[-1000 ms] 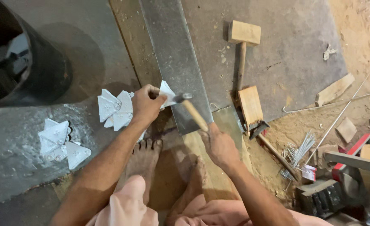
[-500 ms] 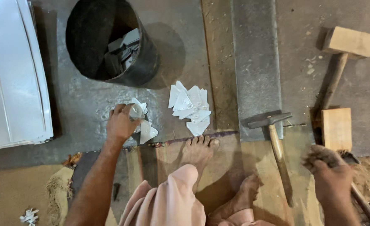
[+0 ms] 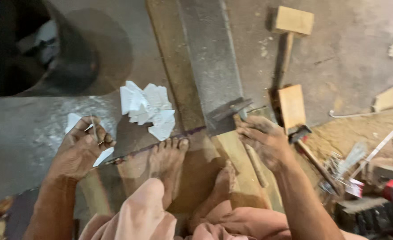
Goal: The person sits on the floor and hammers triangular metal plates flat on a steel beam using a hammer, repositioning each plate to strike different spots. Flattened plates are stacked and placed into a nearby bucket.
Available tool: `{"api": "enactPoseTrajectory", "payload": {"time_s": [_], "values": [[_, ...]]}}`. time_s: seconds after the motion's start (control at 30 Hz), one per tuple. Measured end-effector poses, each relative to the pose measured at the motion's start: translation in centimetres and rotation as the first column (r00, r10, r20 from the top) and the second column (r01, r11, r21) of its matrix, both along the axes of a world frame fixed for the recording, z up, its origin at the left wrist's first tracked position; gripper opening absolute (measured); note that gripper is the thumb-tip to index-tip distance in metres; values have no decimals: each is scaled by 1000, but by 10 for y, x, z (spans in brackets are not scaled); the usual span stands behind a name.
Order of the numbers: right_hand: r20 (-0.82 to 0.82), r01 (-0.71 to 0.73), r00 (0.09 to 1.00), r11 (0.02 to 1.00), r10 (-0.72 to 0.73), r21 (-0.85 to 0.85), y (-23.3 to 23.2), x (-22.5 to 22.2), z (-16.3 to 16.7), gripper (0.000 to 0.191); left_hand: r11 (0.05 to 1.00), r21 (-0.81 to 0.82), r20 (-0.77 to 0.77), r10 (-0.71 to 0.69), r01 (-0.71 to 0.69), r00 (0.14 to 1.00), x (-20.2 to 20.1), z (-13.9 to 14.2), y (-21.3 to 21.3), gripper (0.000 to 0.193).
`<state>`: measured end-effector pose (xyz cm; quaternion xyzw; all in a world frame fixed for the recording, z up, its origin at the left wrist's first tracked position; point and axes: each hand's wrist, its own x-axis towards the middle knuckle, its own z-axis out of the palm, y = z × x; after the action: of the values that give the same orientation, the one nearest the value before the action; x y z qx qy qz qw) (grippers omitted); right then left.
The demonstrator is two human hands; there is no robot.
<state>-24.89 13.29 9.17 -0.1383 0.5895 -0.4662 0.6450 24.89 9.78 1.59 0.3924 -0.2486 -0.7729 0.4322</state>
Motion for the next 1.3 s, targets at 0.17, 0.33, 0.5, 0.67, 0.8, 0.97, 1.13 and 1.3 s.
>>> {"api": "enactPoseTrajectory", "payload": {"time_s": [0.17, 0.33, 0.5, 0.67, 0.8, 0.97, 1.13, 1.3], "values": [[-229, -173, 960, 984, 163, -27, -48, 31, 2, 15, 997, 38, -269, -59, 72, 961, -81, 4, -33, 57], [-935, -679, 331, 720, 129, -141, -93, 60, -12, 16, 981, 79, -609, -95, 180, 788, -143, 27, -66, 72], [-973, -760, 110, 648, 204, 50, -109, 73, -30, 23, 970, 135, -455, -123, 204, 882, -165, 41, -79, 69], [-965, -726, 66, 675, 254, 128, -110, 73, -35, 27, 970, 226, -97, -69, 90, 993, -178, 20, -84, 32], [-938, -581, 287, 814, 194, -10, -102, 66, -20, 22, 985, 123, 252, -150, 122, 956, -187, 6, -79, 15], [-792, -607, 556, 774, 252, -180, -69, 68, 6, 20, 950, -161, 362, -195, 267, 912, -212, 23, -64, 15], [-888, -642, 433, 744, 153, -184, -44, 69, 21, 13, 855, -337, 485, -200, 393, 851, -223, 69, -51, 21], [-775, -558, 594, 805, 218, -202, -38, 61, 30, 13, 674, -488, 607, -194, 555, 770, -215, 103, -46, 40]]}}
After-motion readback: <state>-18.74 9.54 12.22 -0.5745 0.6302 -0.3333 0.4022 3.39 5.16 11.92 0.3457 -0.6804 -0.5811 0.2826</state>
